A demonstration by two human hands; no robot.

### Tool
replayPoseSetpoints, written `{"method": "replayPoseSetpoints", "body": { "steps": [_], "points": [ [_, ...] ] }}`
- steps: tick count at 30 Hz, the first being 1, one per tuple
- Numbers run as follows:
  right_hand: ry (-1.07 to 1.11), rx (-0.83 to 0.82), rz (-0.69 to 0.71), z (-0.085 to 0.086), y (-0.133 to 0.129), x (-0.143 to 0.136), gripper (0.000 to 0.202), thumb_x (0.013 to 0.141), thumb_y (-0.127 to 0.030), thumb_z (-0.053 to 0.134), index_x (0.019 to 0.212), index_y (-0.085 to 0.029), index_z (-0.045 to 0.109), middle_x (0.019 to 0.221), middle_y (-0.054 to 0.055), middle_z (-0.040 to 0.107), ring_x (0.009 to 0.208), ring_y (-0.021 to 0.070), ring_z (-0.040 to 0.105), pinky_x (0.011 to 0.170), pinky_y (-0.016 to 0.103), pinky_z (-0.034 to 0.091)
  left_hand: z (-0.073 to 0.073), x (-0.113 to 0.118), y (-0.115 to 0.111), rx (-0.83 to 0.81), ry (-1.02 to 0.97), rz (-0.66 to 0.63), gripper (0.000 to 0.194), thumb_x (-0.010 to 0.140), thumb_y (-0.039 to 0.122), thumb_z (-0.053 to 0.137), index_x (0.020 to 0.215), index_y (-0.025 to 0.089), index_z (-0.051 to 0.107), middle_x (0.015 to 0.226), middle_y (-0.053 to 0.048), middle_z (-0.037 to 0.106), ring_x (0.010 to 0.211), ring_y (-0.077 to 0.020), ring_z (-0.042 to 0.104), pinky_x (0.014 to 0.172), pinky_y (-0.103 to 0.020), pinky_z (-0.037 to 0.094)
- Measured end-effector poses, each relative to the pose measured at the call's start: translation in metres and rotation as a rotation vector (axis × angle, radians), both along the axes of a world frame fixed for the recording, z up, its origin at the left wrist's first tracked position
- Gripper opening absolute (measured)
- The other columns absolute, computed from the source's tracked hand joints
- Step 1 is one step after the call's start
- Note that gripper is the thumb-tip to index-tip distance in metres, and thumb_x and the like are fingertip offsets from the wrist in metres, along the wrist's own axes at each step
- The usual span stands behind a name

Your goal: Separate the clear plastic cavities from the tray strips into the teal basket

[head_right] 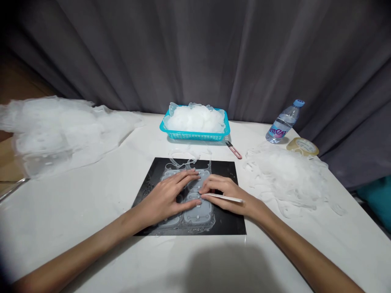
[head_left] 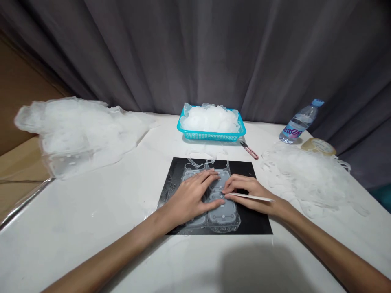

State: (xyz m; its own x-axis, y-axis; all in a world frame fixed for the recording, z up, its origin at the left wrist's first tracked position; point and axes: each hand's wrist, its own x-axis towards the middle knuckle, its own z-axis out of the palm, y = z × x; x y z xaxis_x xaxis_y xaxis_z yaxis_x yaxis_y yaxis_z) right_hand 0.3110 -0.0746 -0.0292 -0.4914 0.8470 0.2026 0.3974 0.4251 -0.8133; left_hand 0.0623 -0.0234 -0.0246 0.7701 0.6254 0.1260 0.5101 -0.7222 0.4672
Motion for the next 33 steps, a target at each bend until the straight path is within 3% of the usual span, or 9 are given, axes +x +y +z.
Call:
{"method": "replayPoseSetpoints", "body": {
  "steps": [7,15,23,26,29,31,32,33],
  "points": [
    [-0.061,0.017,0.02,0.001,-0.002,-0.004,0.013,0.107,-0.027,0.054,0.099,-0.021,0.064,0.109,0.005,0.062,0.102,0.0177,0.061,0.094,0.032,0.05,-0.002,0.0,0.0,0.012,0.001,0.017,0.064,0.094,0.059,0.067,0.145,0.022,0.053,0.154,-0.013,0.055,0.141,-0.0332,0.055,0.115,-0.049,0.047],
    [-0.19,0.169,0.085,0.012,-0.003,0.004,0.012,0.106,-0.017,0.049,0.098,-0.02,0.059,0.101,0.005,0.057,0.096,0.0179,0.058,0.088,0.031,0.05,-0.003,-0.001,0.0,0.027,0.029,0.025,0.062,0.094,0.063,0.064,0.142,0.024,0.056,0.157,-0.012,0.053,0.143,-0.0339,0.053,0.116,-0.051,0.045],
    [-0.368,0.483,0.063,-0.015,-0.003,-0.01,0.018,0.107,-0.015,0.043,0.114,-0.02,0.058,0.11,0.01,0.058,0.101,0.022,0.058,0.086,0.034,0.056,-0.001,-0.002,-0.001,-0.006,0.0,0.022,0.061,0.094,0.06,0.067,0.142,0.024,0.055,0.155,-0.013,0.054,0.143,-0.0334,0.053,0.118,-0.051,0.044],
    [-0.472,0.569,0.017,-0.021,-0.007,-0.015,0.023,0.107,-0.018,0.043,0.126,-0.016,0.056,0.118,0.016,0.059,0.108,0.0274,0.059,0.093,0.043,0.055,-0.002,-0.003,-0.001,-0.067,-0.021,0.022,0.07,0.095,0.061,0.064,0.152,0.025,0.044,0.16,-0.014,0.048,0.149,-0.0339,0.045,0.12,-0.053,0.04],
    [-0.453,0.576,0.015,-0.022,-0.003,-0.018,0.022,0.107,-0.019,0.043,0.123,-0.016,0.058,0.113,0.016,0.063,0.105,0.0285,0.061,0.094,0.046,0.054,-0.005,-0.005,0.0,-0.126,-0.062,0.045,0.096,0.093,0.065,0.065,0.166,0.026,0.016,0.17,-0.018,0.028,0.157,-0.0359,0.029,0.122,-0.055,0.037],
    [-0.306,0.53,-0.124,-0.017,0.014,-0.013,0.017,0.105,-0.02,0.046,0.11,-0.02,0.062,0.103,0.011,0.066,0.098,0.0262,0.062,0.09,0.042,0.054,-0.007,-0.005,0.002,-0.154,-0.053,0.048,0.107,0.091,0.067,0.065,0.167,0.023,0.005,0.172,-0.022,0.02,0.159,-0.0375,0.023,0.124,-0.057,0.033],
    [-0.2,0.506,-0.253,-0.012,0.028,-0.008,0.015,0.104,-0.021,0.048,0.103,-0.021,0.062,0.098,0.01,0.066,0.095,0.0251,0.062,0.088,0.04,0.054,-0.008,-0.005,0.003,-0.165,-0.035,0.044,0.108,0.091,0.068,0.064,0.167,0.021,0.005,0.172,-0.023,0.019,0.159,-0.038,0.022,0.125,-0.058,0.032],
    [-0.083,0.48,-0.472,-0.005,0.044,-0.001,0.014,0.102,-0.024,0.05,0.094,-0.023,0.061,0.091,0.007,0.066,0.089,0.0236,0.062,0.085,0.037,0.054,-0.008,-0.005,0.003,-0.173,-0.013,0.041,0.108,0.091,0.069,0.063,0.167,0.018,0.006,0.172,-0.024,0.019,0.159,-0.0382,0.021,0.125,-0.058,0.03]
  ]
}}
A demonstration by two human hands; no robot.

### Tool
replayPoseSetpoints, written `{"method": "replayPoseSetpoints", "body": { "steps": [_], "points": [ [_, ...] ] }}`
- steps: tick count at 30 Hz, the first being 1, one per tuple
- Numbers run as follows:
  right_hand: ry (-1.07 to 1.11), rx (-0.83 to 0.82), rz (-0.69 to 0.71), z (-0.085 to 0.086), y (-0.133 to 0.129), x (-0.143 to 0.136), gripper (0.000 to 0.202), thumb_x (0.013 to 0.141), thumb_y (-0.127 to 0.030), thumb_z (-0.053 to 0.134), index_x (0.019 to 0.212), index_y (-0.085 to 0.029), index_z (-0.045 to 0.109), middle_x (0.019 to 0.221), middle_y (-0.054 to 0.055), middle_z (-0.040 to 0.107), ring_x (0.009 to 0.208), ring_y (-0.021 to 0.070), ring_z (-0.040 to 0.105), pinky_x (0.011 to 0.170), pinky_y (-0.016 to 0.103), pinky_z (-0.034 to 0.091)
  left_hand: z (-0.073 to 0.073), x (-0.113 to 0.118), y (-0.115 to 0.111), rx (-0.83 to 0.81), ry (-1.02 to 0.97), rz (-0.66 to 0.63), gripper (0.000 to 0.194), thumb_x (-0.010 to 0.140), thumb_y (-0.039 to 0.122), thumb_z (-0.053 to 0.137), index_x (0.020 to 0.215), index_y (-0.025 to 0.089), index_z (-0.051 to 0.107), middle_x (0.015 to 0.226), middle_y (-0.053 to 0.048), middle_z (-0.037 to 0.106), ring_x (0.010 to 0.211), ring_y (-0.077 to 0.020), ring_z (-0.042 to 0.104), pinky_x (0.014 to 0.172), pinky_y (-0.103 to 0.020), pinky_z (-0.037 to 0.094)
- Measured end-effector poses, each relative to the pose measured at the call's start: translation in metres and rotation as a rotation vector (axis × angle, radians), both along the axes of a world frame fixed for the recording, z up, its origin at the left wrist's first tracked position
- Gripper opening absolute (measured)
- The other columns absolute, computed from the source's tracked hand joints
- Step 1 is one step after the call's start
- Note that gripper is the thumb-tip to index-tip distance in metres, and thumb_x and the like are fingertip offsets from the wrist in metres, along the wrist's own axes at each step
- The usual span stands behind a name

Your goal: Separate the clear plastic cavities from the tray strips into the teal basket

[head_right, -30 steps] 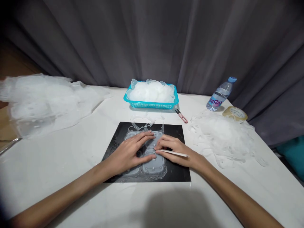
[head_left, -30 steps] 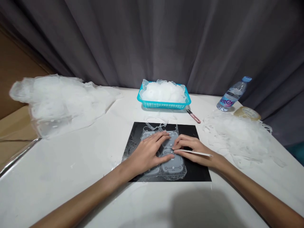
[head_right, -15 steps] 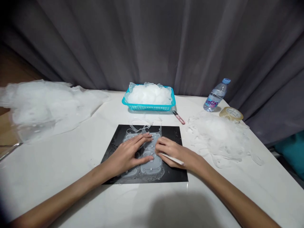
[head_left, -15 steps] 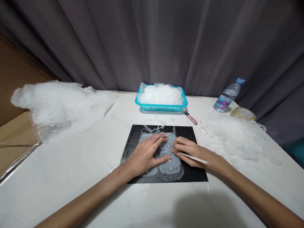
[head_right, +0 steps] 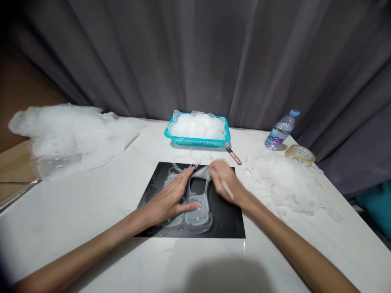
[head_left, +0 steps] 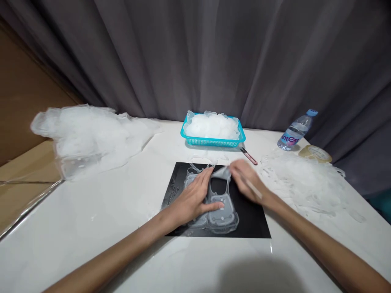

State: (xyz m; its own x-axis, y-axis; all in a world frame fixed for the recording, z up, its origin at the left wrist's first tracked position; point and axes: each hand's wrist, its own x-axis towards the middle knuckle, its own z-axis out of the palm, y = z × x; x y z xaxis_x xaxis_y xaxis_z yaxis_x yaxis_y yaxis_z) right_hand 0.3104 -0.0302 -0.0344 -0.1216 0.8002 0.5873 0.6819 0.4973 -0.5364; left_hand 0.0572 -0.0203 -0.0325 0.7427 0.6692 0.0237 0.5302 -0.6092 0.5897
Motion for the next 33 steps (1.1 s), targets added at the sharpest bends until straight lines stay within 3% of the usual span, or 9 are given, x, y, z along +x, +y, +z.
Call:
{"method": "replayPoseSetpoints", "body": {
  "steps": [3,6,8,11,14,17,22,28,33],
  "points": [
    [0.187,0.09,-0.3,0.029,0.053,0.028,0.018,0.101,-0.028,0.044,0.088,-0.022,0.056,0.09,0.007,0.061,0.09,0.0248,0.058,0.084,0.039,0.049,0.001,0.0,0.0,0.01,0.039,0.0,0.106,0.092,0.07,0.06,0.167,0.015,0.01,0.172,-0.025,0.018,0.16,-0.0373,0.018,0.127,-0.056,0.028],
    [0.275,0.119,-0.369,0.06,0.079,0.049,0.015,0.097,-0.03,0.05,0.086,-0.021,0.056,0.085,0.004,0.06,0.085,0.0225,0.057,0.082,0.037,0.047,0.004,0.0,-0.001,0.035,0.048,-0.008,0.103,0.093,0.071,0.058,0.166,0.014,0.013,0.171,-0.025,0.021,0.16,-0.0365,0.021,0.127,-0.056,0.028],
    [0.329,0.001,-0.209,0.077,0.075,0.051,0.016,0.093,-0.033,0.057,0.084,-0.02,0.06,0.079,0.002,0.06,0.078,0.0198,0.057,0.077,0.034,0.047,0.006,-0.001,0.0,0.027,0.044,-0.01,0.104,0.091,0.071,0.061,0.165,0.013,0.017,0.17,-0.026,0.023,0.159,-0.0375,0.022,0.126,-0.056,0.029],
    [0.359,-0.328,0.159,0.091,0.053,0.038,0.022,0.091,-0.038,0.065,0.081,-0.018,0.064,0.071,0.0,0.06,0.069,0.0164,0.056,0.067,0.029,0.046,0.008,-0.003,0.002,-0.032,-0.006,0.03,0.098,0.087,0.071,0.067,0.161,0.017,0.03,0.168,-0.023,0.032,0.156,-0.0392,0.029,0.125,-0.057,0.031],
    [0.303,-0.614,0.426,0.096,0.034,0.019,0.024,0.092,-0.039,0.067,0.084,-0.016,0.068,0.069,0.0,0.061,0.064,0.0139,0.056,0.062,0.026,0.045,0.01,-0.006,0.005,-0.114,-0.146,0.09,0.08,0.087,0.065,0.071,0.152,0.026,0.043,0.157,-0.014,0.05,0.146,-0.0366,0.046,0.119,-0.055,0.04],
    [0.259,-0.802,0.592,0.094,0.027,0.003,0.026,0.093,-0.04,0.068,0.089,-0.015,0.07,0.067,-0.002,0.062,0.058,0.0114,0.057,0.056,0.023,0.044,0.013,-0.008,0.008,-0.177,-0.287,0.123,0.063,0.088,0.059,0.074,0.14,0.031,0.054,0.143,-0.008,0.061,0.134,-0.0325,0.057,0.113,-0.051,0.046],
    [0.269,-0.935,0.697,0.089,0.023,-0.007,0.028,0.093,-0.041,0.07,0.095,-0.014,0.072,0.058,-0.004,0.061,0.049,0.0099,0.057,0.05,0.02,0.045,0.016,-0.006,0.013,-0.24,-0.422,0.137,0.03,0.091,0.049,0.073,0.105,0.024,0.068,0.106,-0.004,0.07,0.102,-0.0251,0.067,0.097,-0.043,0.053],
    [0.218,-0.96,0.713,0.09,0.02,-0.006,0.025,0.092,-0.034,0.072,0.103,-0.012,0.076,0.062,-0.003,0.064,0.049,0.0097,0.063,0.047,0.018,0.047,0.015,-0.004,0.015,-0.377,-0.595,0.153,0.034,0.085,0.04,0.082,0.104,0.022,0.06,0.107,-0.003,0.068,0.104,-0.0219,0.067,0.096,-0.036,0.052],
    [0.229,-0.915,0.749,0.096,0.019,-0.003,0.034,0.093,-0.033,0.072,0.123,-0.018,0.073,0.083,0.0,0.07,0.058,0.0086,0.063,0.052,0.018,0.052,0.018,-0.008,0.015,-0.318,-0.459,0.098,0.026,0.098,0.046,0.067,0.098,0.02,0.069,0.096,-0.003,0.07,0.092,-0.0209,0.065,0.086,-0.033,0.051]
  ]
}}
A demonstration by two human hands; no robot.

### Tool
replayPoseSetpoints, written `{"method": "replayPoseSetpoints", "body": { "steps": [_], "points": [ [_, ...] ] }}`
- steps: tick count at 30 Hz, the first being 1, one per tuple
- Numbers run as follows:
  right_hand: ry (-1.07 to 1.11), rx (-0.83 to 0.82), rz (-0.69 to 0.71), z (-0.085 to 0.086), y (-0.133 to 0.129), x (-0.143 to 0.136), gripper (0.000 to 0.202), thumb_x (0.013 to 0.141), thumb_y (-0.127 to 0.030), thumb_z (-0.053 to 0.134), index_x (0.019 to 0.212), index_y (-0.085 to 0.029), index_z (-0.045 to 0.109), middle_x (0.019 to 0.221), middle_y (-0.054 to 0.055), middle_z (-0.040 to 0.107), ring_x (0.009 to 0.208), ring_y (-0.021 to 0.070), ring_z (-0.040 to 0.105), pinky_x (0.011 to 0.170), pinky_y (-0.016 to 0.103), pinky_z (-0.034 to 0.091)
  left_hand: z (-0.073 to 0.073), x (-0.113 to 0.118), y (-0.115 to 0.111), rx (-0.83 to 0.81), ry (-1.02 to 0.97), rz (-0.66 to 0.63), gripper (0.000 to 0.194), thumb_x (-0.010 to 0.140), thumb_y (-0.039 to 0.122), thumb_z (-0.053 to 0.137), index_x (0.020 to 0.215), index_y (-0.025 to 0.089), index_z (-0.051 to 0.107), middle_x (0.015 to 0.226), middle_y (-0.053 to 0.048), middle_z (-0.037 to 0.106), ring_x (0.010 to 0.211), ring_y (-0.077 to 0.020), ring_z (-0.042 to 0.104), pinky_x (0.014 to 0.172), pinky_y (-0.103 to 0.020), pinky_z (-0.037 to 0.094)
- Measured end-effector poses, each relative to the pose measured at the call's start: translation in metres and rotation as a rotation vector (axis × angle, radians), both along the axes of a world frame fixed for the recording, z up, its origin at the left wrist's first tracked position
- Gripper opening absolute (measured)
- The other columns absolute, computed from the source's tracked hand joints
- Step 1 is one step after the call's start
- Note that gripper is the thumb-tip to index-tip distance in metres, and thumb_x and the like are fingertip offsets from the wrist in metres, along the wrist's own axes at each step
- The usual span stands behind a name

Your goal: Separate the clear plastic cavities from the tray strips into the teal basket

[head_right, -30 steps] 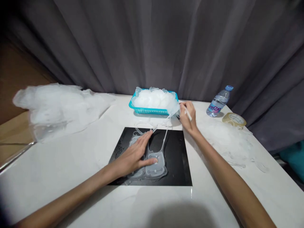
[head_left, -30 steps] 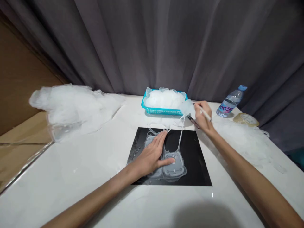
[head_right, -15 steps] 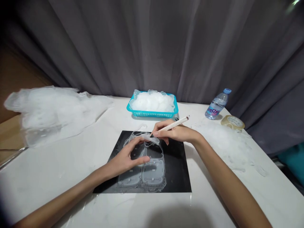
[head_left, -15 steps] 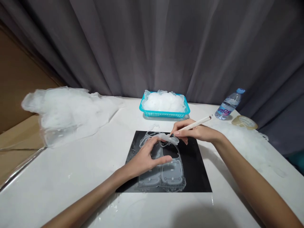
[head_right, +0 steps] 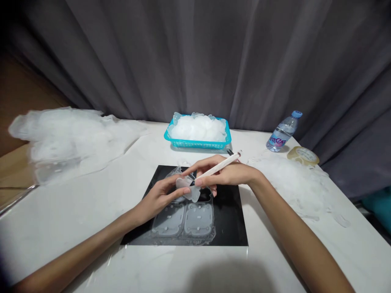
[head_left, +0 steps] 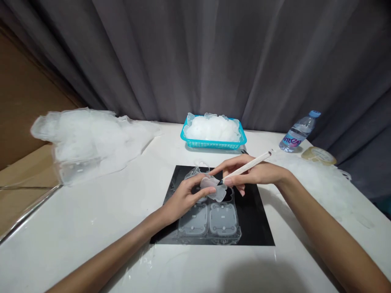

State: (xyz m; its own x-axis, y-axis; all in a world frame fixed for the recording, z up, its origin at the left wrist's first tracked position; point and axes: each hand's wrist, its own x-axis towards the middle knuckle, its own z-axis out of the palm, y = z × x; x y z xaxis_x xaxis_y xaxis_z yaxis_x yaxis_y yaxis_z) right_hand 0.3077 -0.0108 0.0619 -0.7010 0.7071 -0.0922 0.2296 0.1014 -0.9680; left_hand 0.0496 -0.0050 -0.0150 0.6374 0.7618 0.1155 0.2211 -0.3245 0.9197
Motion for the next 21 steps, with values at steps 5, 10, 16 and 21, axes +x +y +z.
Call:
{"method": "replayPoseSetpoints", "body": {
  "steps": [5,10,16,21],
  "points": [
    [-0.06,0.169,-0.117,0.015,-0.003,0.013,0.023,0.094,-0.037,0.071,0.104,-0.018,0.079,0.09,0.003,0.072,0.069,0.0122,0.063,0.058,0.021,0.054,0.001,-0.001,0.0,0.005,-0.053,-0.032,0.024,0.1,0.042,0.065,0.105,0.021,0.076,0.109,-0.007,0.074,0.104,-0.0247,0.067,0.097,-0.037,0.051],
    [-0.264,0.348,-0.16,0.015,-0.008,0.009,0.034,0.101,-0.045,0.061,0.09,-0.018,0.078,0.087,0.004,0.071,0.071,0.014,0.062,0.062,0.025,0.048,0.001,0.0,-0.001,0.007,-0.049,-0.021,0.021,0.099,0.04,0.066,0.104,0.022,0.076,0.108,-0.006,0.075,0.103,-0.0235,0.068,0.095,-0.035,0.05],
    [-0.24,0.486,-0.077,-0.001,-0.007,-0.007,0.031,0.1,-0.047,0.064,0.091,-0.02,0.077,0.088,0.003,0.07,0.08,0.0169,0.063,0.075,0.029,0.047,-0.003,0.003,-0.003,-0.028,0.01,0.035,0.029,0.099,0.047,0.065,0.094,0.018,0.071,0.089,-0.002,0.069,0.085,-0.0181,0.061,0.079,-0.028,0.047],
    [-0.263,0.408,-0.172,-0.012,0.0,-0.006,0.036,0.1,-0.049,0.062,0.083,-0.019,0.072,0.086,0.001,0.067,0.079,0.0153,0.061,0.073,0.028,0.044,0.0,0.005,-0.004,-0.265,-0.038,0.01,0.044,0.101,0.055,0.057,0.083,0.017,0.068,0.08,-0.001,0.064,0.074,-0.0154,0.056,0.073,-0.026,0.045]
  ]
}}
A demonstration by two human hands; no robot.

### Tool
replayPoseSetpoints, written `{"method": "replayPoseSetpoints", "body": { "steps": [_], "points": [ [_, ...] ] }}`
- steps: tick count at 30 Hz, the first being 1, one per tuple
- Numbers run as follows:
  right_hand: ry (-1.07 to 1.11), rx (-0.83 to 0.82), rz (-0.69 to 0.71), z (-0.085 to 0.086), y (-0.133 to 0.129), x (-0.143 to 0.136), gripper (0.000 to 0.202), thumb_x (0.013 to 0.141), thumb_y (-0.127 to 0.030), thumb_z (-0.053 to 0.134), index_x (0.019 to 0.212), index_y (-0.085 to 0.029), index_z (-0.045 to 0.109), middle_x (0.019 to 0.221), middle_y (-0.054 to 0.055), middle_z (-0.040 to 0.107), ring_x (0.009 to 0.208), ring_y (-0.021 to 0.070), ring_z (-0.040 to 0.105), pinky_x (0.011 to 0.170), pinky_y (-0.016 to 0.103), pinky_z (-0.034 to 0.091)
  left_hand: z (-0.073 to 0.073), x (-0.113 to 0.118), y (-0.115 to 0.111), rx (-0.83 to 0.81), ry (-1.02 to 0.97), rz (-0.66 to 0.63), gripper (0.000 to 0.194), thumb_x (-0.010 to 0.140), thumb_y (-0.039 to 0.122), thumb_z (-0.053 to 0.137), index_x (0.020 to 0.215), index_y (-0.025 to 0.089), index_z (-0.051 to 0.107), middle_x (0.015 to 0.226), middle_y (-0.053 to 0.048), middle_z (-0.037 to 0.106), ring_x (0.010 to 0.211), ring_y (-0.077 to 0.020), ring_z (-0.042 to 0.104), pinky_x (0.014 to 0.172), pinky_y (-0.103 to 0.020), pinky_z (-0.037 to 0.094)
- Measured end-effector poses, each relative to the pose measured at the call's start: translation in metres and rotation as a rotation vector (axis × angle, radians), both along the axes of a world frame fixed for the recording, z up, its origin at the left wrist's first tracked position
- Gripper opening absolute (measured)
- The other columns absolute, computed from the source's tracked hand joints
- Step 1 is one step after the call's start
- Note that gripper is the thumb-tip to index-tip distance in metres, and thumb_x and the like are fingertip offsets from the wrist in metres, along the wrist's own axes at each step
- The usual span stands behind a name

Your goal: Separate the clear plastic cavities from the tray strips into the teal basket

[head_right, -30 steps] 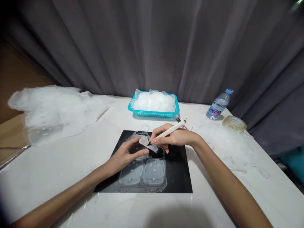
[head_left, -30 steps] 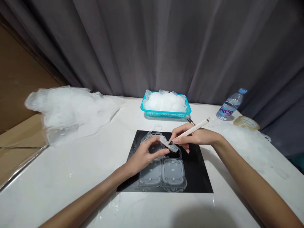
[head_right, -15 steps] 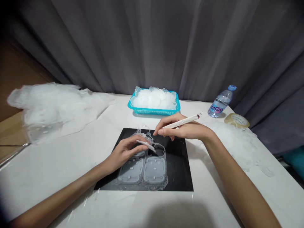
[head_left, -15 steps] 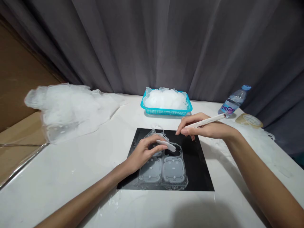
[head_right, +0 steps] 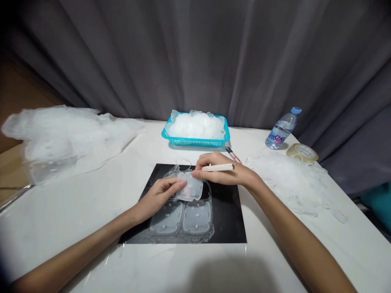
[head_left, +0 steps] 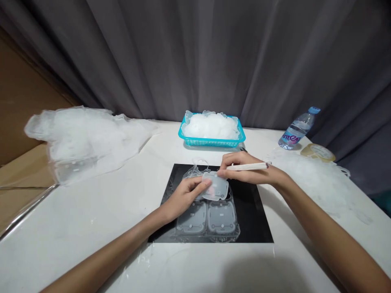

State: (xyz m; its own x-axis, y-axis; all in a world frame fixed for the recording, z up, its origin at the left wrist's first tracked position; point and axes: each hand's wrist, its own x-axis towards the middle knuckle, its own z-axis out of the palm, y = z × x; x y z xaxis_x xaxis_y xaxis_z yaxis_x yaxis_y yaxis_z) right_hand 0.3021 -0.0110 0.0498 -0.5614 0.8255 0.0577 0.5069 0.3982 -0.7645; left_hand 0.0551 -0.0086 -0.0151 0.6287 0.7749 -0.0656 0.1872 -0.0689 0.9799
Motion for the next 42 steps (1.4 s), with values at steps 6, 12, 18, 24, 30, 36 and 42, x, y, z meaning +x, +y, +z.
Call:
{"method": "replayPoseSetpoints", "body": {
  "steps": [6,12,18,24,30,36,42],
  "points": [
    [0.044,-0.128,-0.002,-0.01,0.008,0.004,0.042,0.099,-0.052,0.06,0.078,-0.017,0.068,0.08,0.001,0.064,0.073,0.0142,0.058,0.065,0.026,0.042,0.01,-0.001,-0.001,-0.298,-0.163,0.016,0.045,0.099,0.058,0.06,0.088,0.016,0.073,0.088,-0.004,0.071,0.078,-0.0162,0.06,0.076,-0.026,0.045],
    [0.119,-0.231,-0.002,-0.008,0.009,0.006,0.04,0.094,-0.054,0.067,0.08,-0.016,0.07,0.084,0.002,0.065,0.073,0.0143,0.06,0.065,0.025,0.045,0.006,0.0,-0.001,-0.27,-0.151,0.052,0.047,0.101,0.058,0.057,0.089,0.015,0.071,0.09,-0.005,0.07,0.084,-0.018,0.059,0.083,-0.029,0.045],
    [0.148,-0.224,0.009,-0.008,0.01,0.008,0.039,0.093,-0.054,0.068,0.079,-0.017,0.071,0.084,0.002,0.066,0.072,0.0147,0.06,0.065,0.026,0.047,0.008,0.003,-0.001,-0.301,-0.24,-0.004,0.06,0.106,0.061,0.039,0.096,0.015,0.076,0.101,-0.01,0.077,0.105,-0.0277,0.066,0.103,-0.039,0.045],
    [0.133,-0.141,-0.059,-0.008,0.013,0.01,0.035,0.095,-0.047,0.064,0.08,-0.017,0.072,0.082,0.002,0.067,0.074,0.0156,0.061,0.065,0.026,0.046,0.015,-0.001,0.001,-0.104,-0.122,-0.034,0.065,0.11,0.057,0.026,0.099,0.016,0.076,0.108,-0.01,0.077,0.11,-0.0276,0.067,0.109,-0.041,0.042],
    [0.177,0.47,-0.585,-0.003,0.039,0.005,0.031,0.099,-0.041,0.061,0.083,-0.018,0.073,0.086,0.004,0.07,0.082,0.0199,0.063,0.077,0.032,0.047,0.019,-0.021,0.012,0.343,0.209,0.018,0.038,0.107,0.051,0.045,0.1,0.022,0.069,0.1,-0.004,0.074,0.096,-0.0222,0.068,0.094,-0.037,0.049],
    [-0.403,1.012,-0.599,0.004,0.112,-0.006,0.039,0.11,-0.026,0.04,0.089,-0.015,0.072,0.098,0.015,0.068,0.097,0.0284,0.056,0.083,0.041,0.045,0.01,-0.034,0.016,0.529,0.37,-0.192,0.036,0.101,0.056,0.057,0.121,0.027,0.062,0.128,-0.007,0.061,0.117,-0.0256,0.064,0.104,-0.042,0.052],
    [-0.527,0.96,-0.341,-0.021,0.134,-0.004,0.027,0.102,-0.025,0.061,0.078,-0.016,0.071,0.085,0.012,0.067,0.092,0.0266,0.059,0.081,0.037,0.048,-0.004,-0.044,0.021,0.767,0.477,-0.195,0.062,0.092,0.063,0.066,0.143,0.03,0.054,0.149,-0.012,0.05,0.149,-0.0409,0.038,0.118,-0.057,0.042]
  ]
}}
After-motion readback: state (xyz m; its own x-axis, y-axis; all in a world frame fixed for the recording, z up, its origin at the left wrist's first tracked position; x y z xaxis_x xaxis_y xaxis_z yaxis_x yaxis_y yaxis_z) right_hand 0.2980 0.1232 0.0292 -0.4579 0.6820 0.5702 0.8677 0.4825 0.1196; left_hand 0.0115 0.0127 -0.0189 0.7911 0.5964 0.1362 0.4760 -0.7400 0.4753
